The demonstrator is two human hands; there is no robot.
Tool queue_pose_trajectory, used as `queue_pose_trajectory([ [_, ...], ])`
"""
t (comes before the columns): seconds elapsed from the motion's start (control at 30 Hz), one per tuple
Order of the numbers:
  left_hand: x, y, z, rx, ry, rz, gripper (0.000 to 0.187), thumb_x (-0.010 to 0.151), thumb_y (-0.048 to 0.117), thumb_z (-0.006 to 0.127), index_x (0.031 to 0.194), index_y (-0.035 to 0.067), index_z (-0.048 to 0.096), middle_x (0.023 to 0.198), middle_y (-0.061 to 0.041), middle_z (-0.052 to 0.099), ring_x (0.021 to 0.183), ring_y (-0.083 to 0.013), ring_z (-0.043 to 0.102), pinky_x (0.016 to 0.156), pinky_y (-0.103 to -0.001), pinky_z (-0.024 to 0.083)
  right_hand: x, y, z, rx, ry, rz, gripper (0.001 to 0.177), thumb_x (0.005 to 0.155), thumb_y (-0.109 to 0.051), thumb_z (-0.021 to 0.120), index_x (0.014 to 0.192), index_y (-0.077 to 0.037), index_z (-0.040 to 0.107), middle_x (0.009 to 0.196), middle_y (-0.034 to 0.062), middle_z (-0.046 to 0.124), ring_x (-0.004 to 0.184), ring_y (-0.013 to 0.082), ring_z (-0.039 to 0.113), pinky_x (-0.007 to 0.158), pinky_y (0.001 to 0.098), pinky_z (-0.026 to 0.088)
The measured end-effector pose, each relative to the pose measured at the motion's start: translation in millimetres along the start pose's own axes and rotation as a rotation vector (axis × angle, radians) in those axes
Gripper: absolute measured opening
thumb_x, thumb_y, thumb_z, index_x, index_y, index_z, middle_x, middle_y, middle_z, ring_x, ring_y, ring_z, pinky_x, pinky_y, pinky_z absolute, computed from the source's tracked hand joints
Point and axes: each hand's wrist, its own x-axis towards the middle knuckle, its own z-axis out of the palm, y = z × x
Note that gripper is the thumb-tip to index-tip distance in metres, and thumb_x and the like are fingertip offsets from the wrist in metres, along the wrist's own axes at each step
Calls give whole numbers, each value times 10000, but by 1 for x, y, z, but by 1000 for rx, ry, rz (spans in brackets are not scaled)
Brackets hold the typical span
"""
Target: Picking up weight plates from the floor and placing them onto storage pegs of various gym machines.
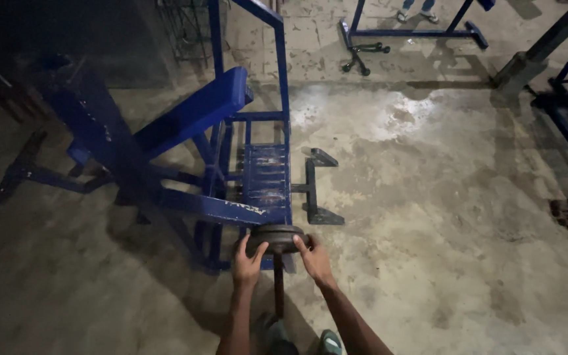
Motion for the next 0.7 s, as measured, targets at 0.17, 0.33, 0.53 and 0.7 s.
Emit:
queue_pose_trajectory([
  [0.17, -23, -1, -8, -106, -45, -170, 683, 834, 419, 820, 1337, 4, 620, 1229, -211, 710, 1116, -336, 695, 934, -404, 537, -13, 12, -1, -15, -3, -3, 708, 877, -582, 706, 1220, 35, 659, 1032, 231, 732, 951, 274, 678, 852, 397, 531],
  [0.33, -24, -17, -12, -141, -101, -188, 669, 864, 413, 793, 1374, 17, 619, 1261, -180, 708, 1132, -295, 682, 949, -396, 518, -23, 7, -5, -104, -2, -78, 777, 804, -544, 790, 1315, 12, 606, 1203, 241, 713, 1113, 326, 695, 951, 411, 528],
  [0.53, -28, -41, -5, -315, -169, -195, 677, 895, 422, 745, 1414, 23, 572, 1261, -173, 729, 1161, -264, 695, 988, -374, 528, -32, 6, -4, -12, 24, -247, 550, 817, -393, 803, 1197, -23, 659, 1081, 190, 754, 1039, 326, 733, 883, 409, 549],
  [0.7, -44, -13, -22, -290, -156, -180, 621, 928, 300, 749, 1423, -21, 556, 1325, -144, 635, 1166, -270, 649, 958, -398, 539, -41, 10, -12, -84, 61, -320, 502, 812, -362, 830, 1127, 0, 682, 999, 212, 748, 950, 368, 727, 812, 431, 557],
])
